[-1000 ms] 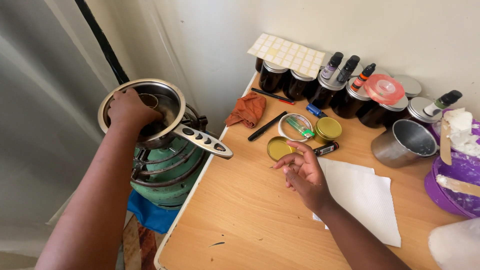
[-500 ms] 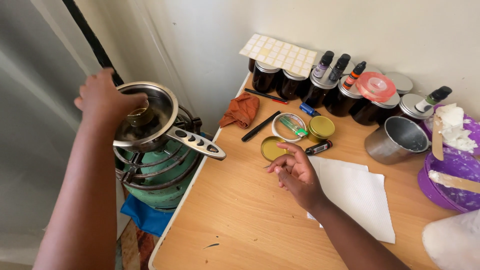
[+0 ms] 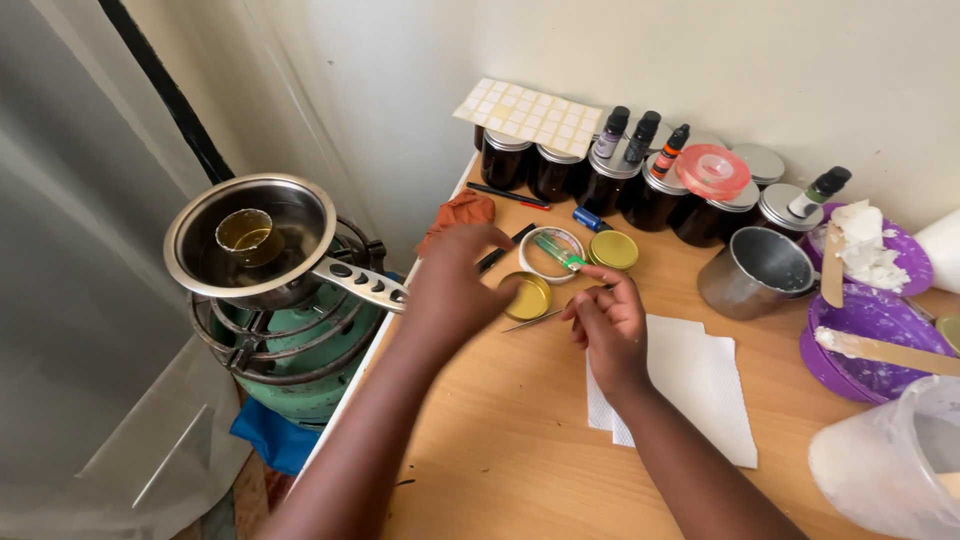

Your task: Preparing and melting wax for candle making, including weighing ingredients, monitoring temperature, and cleaning tins.

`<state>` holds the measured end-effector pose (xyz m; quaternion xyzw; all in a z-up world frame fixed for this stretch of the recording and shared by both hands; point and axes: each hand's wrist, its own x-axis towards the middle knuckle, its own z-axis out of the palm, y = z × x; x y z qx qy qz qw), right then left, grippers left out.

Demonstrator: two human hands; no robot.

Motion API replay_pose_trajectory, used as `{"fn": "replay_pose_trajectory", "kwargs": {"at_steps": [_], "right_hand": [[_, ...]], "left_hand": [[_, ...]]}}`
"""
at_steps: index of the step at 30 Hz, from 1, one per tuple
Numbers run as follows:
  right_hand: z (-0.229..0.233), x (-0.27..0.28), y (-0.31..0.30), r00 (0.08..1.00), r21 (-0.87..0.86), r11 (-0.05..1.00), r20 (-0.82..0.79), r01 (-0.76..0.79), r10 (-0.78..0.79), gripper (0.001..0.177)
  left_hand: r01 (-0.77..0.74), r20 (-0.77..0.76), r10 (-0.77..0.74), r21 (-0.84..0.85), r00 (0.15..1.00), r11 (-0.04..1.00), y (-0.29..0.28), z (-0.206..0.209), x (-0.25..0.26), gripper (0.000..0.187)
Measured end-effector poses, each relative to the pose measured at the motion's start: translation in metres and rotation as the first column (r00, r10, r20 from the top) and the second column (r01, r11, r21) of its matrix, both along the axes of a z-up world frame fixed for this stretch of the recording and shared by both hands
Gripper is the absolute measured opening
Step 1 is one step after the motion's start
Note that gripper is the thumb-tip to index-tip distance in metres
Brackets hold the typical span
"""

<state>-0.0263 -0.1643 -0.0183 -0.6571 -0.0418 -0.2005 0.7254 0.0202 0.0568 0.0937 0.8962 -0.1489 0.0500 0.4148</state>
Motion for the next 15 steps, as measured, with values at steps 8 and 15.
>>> {"fn": "replay_pose_trajectory", "kwargs": {"at_steps": [8,15], "right_hand": [[-0.008,0.012,-0.014,0.987,0.189,0.97,-0.065,0.156,-0.146,0.025],[-0.008,0.015,-0.01,0.989,0.206,0.969,-0.088,0.138,-0.122,0.025]], "left_hand": [[-0.018,-0.17,0.058,0.227,0.984,0.974,-0.055,-0.064,0.008,0.1],[-0.031,-0.13,0.05,0.141,0.99,0.99,-0.058,-0.06,0.0,0.097]]}}
